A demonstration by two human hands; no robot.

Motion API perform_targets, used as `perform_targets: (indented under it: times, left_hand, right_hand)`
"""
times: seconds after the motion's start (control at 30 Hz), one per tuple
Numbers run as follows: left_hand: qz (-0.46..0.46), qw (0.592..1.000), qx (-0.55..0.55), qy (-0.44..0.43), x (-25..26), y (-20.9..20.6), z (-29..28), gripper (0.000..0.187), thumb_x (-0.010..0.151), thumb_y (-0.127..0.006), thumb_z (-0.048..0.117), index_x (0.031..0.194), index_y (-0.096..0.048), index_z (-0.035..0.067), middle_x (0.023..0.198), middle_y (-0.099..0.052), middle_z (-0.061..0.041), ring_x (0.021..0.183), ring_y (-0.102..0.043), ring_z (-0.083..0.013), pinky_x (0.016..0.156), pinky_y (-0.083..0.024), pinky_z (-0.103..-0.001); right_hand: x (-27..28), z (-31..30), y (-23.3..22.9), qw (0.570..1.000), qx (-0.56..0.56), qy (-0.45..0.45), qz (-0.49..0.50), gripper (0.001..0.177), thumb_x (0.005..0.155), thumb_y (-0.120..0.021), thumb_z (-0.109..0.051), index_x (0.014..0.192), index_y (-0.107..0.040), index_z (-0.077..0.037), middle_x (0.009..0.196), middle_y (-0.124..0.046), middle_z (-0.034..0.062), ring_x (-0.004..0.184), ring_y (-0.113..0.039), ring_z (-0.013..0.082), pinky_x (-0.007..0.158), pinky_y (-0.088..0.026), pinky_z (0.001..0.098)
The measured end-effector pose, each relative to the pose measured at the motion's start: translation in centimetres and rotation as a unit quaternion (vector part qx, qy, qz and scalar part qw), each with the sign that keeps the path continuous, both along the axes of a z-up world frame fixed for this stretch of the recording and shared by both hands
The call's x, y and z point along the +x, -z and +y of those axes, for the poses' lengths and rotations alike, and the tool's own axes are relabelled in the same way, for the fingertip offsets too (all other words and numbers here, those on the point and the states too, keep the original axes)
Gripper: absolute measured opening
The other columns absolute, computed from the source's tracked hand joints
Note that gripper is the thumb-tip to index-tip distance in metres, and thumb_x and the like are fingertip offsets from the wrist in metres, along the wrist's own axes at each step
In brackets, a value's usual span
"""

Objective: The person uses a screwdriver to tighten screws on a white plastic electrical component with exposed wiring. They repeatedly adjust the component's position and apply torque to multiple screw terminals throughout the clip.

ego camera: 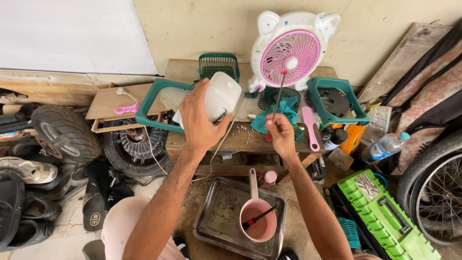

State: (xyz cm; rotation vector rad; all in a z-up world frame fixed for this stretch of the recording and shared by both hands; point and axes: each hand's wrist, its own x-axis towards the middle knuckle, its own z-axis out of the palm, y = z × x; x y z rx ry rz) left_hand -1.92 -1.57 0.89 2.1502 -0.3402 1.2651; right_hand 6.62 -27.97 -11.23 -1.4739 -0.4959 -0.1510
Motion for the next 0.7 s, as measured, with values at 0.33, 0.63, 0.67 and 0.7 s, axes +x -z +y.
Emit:
perform_targets:
  times: [0.33,0.63,0.67,0.7]
  left_hand:
    - [0.027,0.998,-0.041,0.03,-0.3,-0.6,0.1,0.092,0.087,-0.087,0.032,0.156,-0.036,0.001,0.146,-0.054,-0.021,0.129,-0.056,-0.0372,0.108,-0.044,-0.05]
    - [-0.006,0.992,0.081,-0.099,-2.3,-1.4,-1.4,0.098,0.071,-0.092,0.033,0.152,-0.045,0.005,0.138,-0.061,-0.012,0.118,-0.059,-0.0312,0.087,-0.042,-0.047]
    - [-0.018,0.99,0.086,-0.107,-2.6,-1.5,-1.5,0.098,0.071,-0.093,0.034,0.152,-0.045,0.006,0.139,-0.061,-0.012,0.119,-0.059,-0.0308,0.087,-0.042,-0.047]
    - [-0.03,0.989,0.091,-0.115,-2.9,-1.5,-1.6,0.098,0.072,-0.093,0.035,0.152,-0.045,0.006,0.14,-0.06,-0.011,0.12,-0.059,-0.0304,0.087,-0.041,-0.046]
  right_hand:
    - [-2.6,2.5,-2.9,0.995,-0.066,0.072,0.025,0.021,0.108,-0.061,-0.023,0.111,-0.066,-0.003,0.07,-0.051,-0.0073,0.061,-0.043,0.0016,0.052,-0.035,0.0201]
    - [-8.9,7.3,-11.8,0.995,-0.021,0.03,0.094,0.026,0.099,-0.071,-0.023,0.112,-0.076,0.0,0.062,-0.049,-0.0102,0.05,-0.035,-0.001,0.043,-0.027,0.0212]
    - [-9.1,7.8,-12.1,0.996,-0.033,0.043,0.074,0.026,0.098,-0.073,-0.021,0.112,-0.076,0.0,0.064,-0.052,-0.0102,0.051,-0.037,-0.0012,0.044,-0.028,0.0213]
    - [-9.4,8.0,-12.4,0.996,-0.045,0.056,0.054,0.026,0.098,-0.074,-0.019,0.113,-0.076,0.001,0.066,-0.056,-0.0102,0.053,-0.039,-0.0013,0.044,-0.029,0.0215]
